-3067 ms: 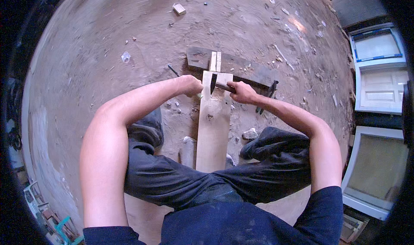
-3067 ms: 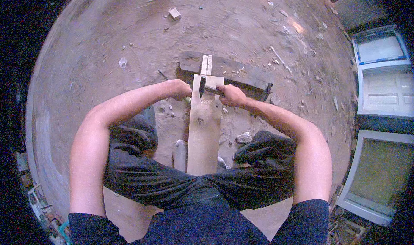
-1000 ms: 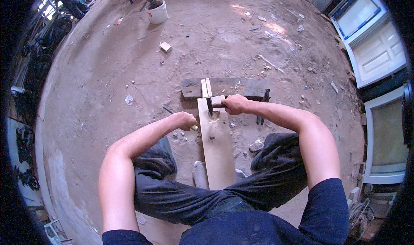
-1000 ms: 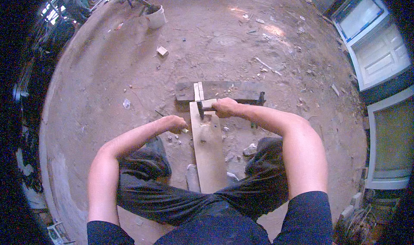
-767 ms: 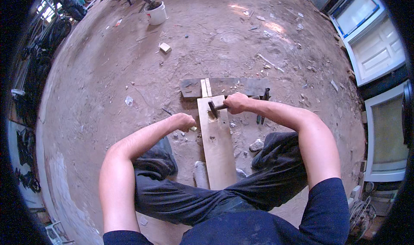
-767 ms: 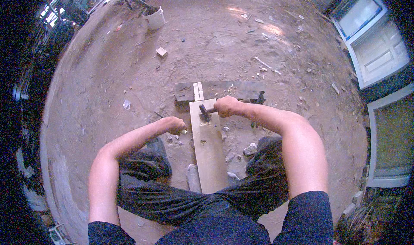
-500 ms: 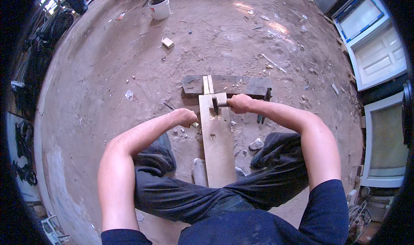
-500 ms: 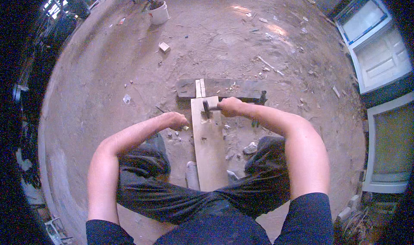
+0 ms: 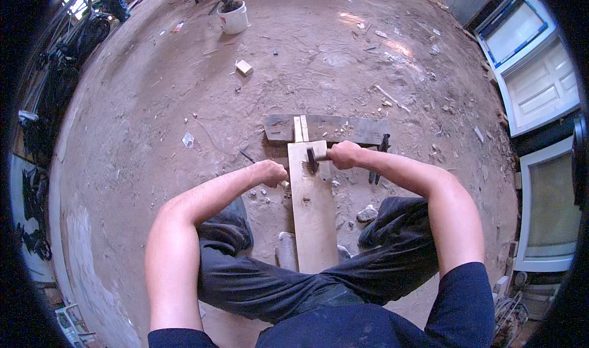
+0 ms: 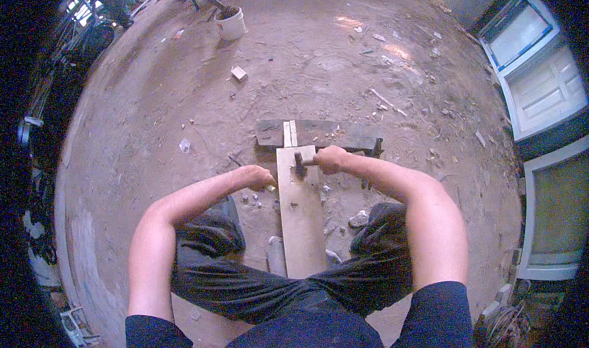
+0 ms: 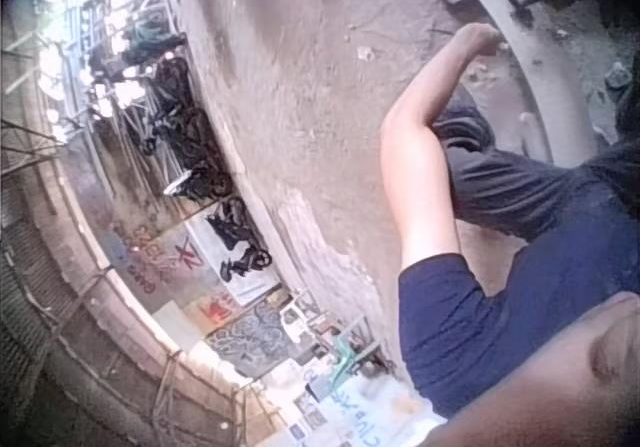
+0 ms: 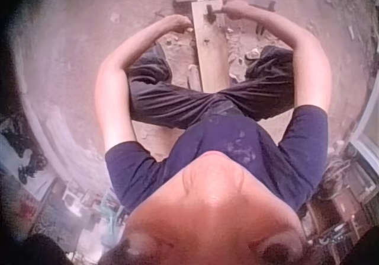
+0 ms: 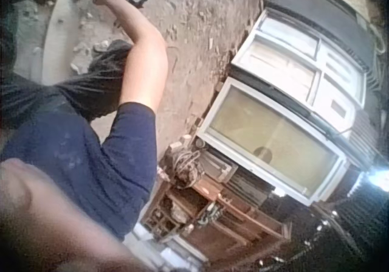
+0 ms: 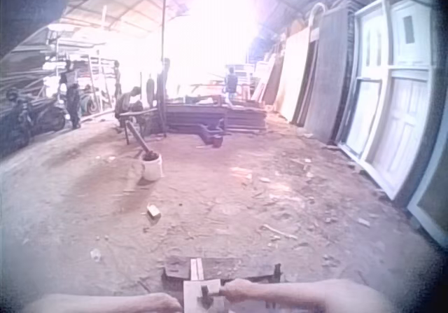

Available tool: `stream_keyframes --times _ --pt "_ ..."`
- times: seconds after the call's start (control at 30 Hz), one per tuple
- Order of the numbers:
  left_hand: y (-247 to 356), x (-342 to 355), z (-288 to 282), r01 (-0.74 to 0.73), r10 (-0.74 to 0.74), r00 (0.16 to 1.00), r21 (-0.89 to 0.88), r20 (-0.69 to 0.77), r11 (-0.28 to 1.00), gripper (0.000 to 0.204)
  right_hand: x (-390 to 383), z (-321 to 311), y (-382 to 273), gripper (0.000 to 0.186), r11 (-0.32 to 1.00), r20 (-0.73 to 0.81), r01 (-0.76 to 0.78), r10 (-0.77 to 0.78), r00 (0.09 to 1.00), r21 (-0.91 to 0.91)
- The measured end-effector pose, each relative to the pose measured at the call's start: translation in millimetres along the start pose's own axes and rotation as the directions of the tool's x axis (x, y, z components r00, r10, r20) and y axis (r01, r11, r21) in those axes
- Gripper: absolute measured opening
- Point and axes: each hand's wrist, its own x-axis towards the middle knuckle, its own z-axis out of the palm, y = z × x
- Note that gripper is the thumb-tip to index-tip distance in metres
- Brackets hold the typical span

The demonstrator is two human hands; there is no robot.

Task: The person hammers a chisel to carve a hole in a wooden board, uses pliers to place a wooden peg into the opening, and then hammers the peg.

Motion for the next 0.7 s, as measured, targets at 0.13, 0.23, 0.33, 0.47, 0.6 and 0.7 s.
stream_keyframes --times 0.13,0.23,0.33,0.47,0.6,0.7 --pt "11 -6 -12 -0.029 0.028 0.999 -0.023 -0.024 0.999 0.031 -3 -4 5 0.024 0.997 0.138 0.033 -0.023 0.990 -0.077" --pt "9 -13 -7 0.034 -0.034 0.999 -0.002 -0.022 0.999 0.035 -5 -10 2 0.025 0.998 -0.110 -0.032 0.038 0.993 0.054" --pt "22 -21 -21 0.066 -0.062 0.996 -0.052 0.071 0.996 0.039 -14 -21 -7 0.028 0.999 -0.132 0.001 0.006 0.991 0.046" --pt "14 -14 -18 -0.016 0.014 0.998 0.041 0.054 0.999 0.046 -5 -1 10 0.027 0.989 0.121 0.103 -0.089 0.989 -0.109" --pt "19 -16 -25 -0.007 0.007 1.000 -0.007 -0.024 1.000 0.048 -8 -9 11 0.028 0.984 0.027 0.140 -0.138 0.990 -0.105" --pt "19 -20 -27 0.007 -0.007 1.000 -0.009 -0.016 1.000 0.045 -13 -19 3 0.028 0.999 -0.056 0.050 -0.050 0.997 -0.002"
